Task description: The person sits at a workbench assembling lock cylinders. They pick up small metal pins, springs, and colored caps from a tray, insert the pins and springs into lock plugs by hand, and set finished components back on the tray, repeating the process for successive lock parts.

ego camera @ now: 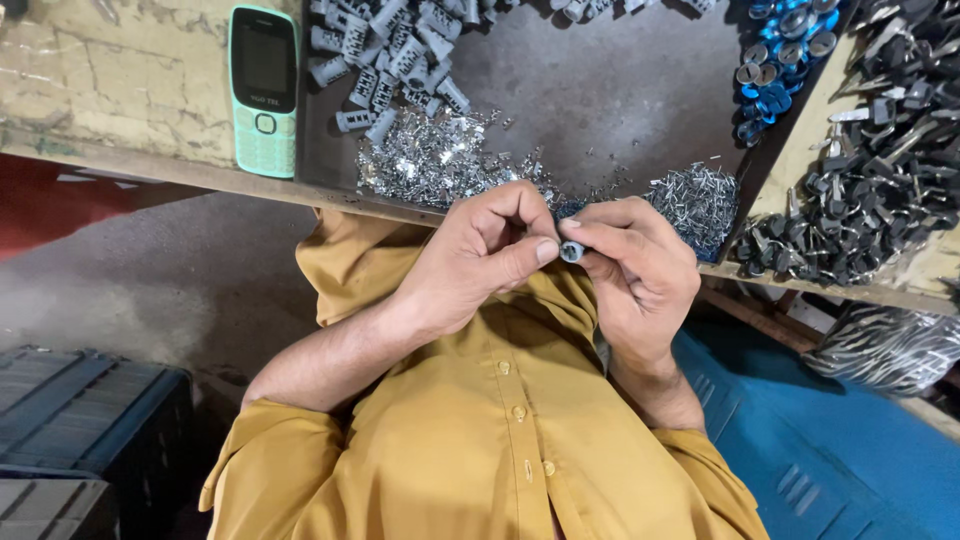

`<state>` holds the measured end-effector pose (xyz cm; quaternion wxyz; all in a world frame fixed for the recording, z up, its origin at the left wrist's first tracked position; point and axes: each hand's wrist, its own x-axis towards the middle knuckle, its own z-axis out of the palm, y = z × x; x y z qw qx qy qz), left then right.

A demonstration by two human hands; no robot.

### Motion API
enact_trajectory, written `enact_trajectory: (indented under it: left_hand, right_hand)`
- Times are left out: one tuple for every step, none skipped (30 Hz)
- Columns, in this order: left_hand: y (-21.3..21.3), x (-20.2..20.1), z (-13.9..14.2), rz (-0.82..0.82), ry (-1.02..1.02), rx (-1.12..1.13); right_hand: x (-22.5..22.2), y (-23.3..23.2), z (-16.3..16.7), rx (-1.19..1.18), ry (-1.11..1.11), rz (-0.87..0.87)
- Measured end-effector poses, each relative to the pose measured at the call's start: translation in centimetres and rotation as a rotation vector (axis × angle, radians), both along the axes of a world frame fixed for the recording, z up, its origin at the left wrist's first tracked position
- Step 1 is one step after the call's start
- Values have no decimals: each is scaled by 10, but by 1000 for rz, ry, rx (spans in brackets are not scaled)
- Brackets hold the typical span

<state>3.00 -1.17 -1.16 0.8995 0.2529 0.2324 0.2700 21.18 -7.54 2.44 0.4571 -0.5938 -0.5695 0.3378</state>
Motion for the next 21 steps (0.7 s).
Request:
enact_trajectory:
  left_hand:
    - [1, 0, 0, -7, 1, 2]
    - [1, 1, 1, -13, -2, -3]
    - [2, 1, 1, -18, -5, -6]
    - [2, 1, 2, -21, -8, -10]
    - [2, 2, 2, -22, -24, -36]
    - [3, 2, 2, -22, -40, -60]
    - [3, 3, 2, -20, -57, -83]
    - [3, 3, 2, -19, -50, -94]
    - [2, 3, 2, -17, -43, -104]
    - [2, 3, 2, -15, -36, -113]
    - [2, 2, 2, -2, -23, -92]
    - [0, 2, 2, 10, -11, -74]
    - [-1, 2, 2, 22, 1, -56]
    - [-3, 3, 2, 60, 52, 70]
    - [-5, 3, 2, 96, 102, 196]
    - [-7, 4, 2, 132, 152, 322]
    - [-9, 6, 3, 157, 203, 376]
    - [-10, 8, 4, 182, 255, 430]
    - [-11, 9, 5, 206, 307, 484]
    - [-9, 9, 5, 174, 276, 432]
    - [-6, 8, 6, 142, 244, 380]
  right_hand:
    - [1, 0, -1, 5, -6, 3]
    - [2, -1, -1, 8, -11, 7]
    - [2, -1, -2, 13, -17, 13]
    - [3, -2, -2, 18, -26, 12]
    - [3, -2, -2, 22, -36, 13]
    - [3, -1, -2, 29, -45, 15]
    - [3, -1, -1, 36, -48, 17]
    - [3, 0, -1, 42, -50, 20]
    - [3, 0, -1, 49, -51, 24]
    - [2, 1, -1, 61, -57, 23]
    - [1, 2, -1, 72, -62, 22]
    - [0, 2, -1, 81, -68, 20]
    - [0, 2, -1, 92, -90, 21]
    - [-1, 3, 0, 104, -114, 21]
    - [-1, 3, 0, 117, -137, 20]
    - [-1, 3, 1, 132, -157, 29]
    - [-1, 3, 2, 148, -177, 37]
    - [-1, 3, 3, 164, -197, 45]
    - [-1, 3, 4, 162, -196, 47]
    - [0, 3, 5, 161, -195, 49]
    - [1, 4, 6, 159, -194, 51]
